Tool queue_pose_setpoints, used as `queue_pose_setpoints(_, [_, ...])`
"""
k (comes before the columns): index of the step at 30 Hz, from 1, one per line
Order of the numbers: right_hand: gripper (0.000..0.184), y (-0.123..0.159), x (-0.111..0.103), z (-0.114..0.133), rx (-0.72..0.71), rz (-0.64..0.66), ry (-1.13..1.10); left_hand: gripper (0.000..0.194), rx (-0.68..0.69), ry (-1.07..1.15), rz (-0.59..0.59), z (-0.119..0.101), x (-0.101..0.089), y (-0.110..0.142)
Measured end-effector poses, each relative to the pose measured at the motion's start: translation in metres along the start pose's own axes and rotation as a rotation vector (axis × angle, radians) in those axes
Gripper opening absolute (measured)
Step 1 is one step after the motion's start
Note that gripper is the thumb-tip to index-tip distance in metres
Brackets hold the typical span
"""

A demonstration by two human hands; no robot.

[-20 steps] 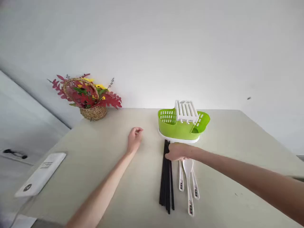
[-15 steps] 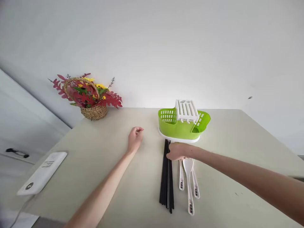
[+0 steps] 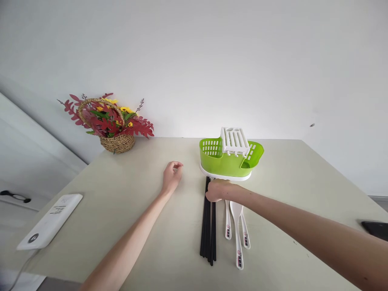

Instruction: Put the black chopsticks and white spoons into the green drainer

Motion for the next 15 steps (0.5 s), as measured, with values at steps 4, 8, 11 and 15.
queue_pose_setpoints(4, [0.044,0.000,0.003,0.004,0.097,0.087,0.067,0.016,0.019,-0.007,0.012,0.000,0.000,0.000])
queue_pose_setpoints(8, [0.031,-0.002,0.003,0.001,0.113,0.069,0.061,0.016,0.029,-0.007,0.018,-0.001,0.001,0.000])
queue_pose_setpoints(11, [0.028,-0.003,0.004,-0.003,0.102,0.033,0.026,0.016,0.039,-0.008,0.027,-0.001,0.001,0.000])
queue_pose_setpoints(15, [0.028,-0.003,0.003,-0.007,0.079,0.042,-0.045,0.015,0.049,-0.014,0.032,-0.001,0.002,0.001])
Point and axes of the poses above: each hand's wrist, its own y-axis away from the middle knuckle, its own x-axis out of the palm, z = x × y, the point moved 5 cm from there along -y, towards the middle knuckle, and after that the axes turned 8 degrees about z, right-handed, at the moved point
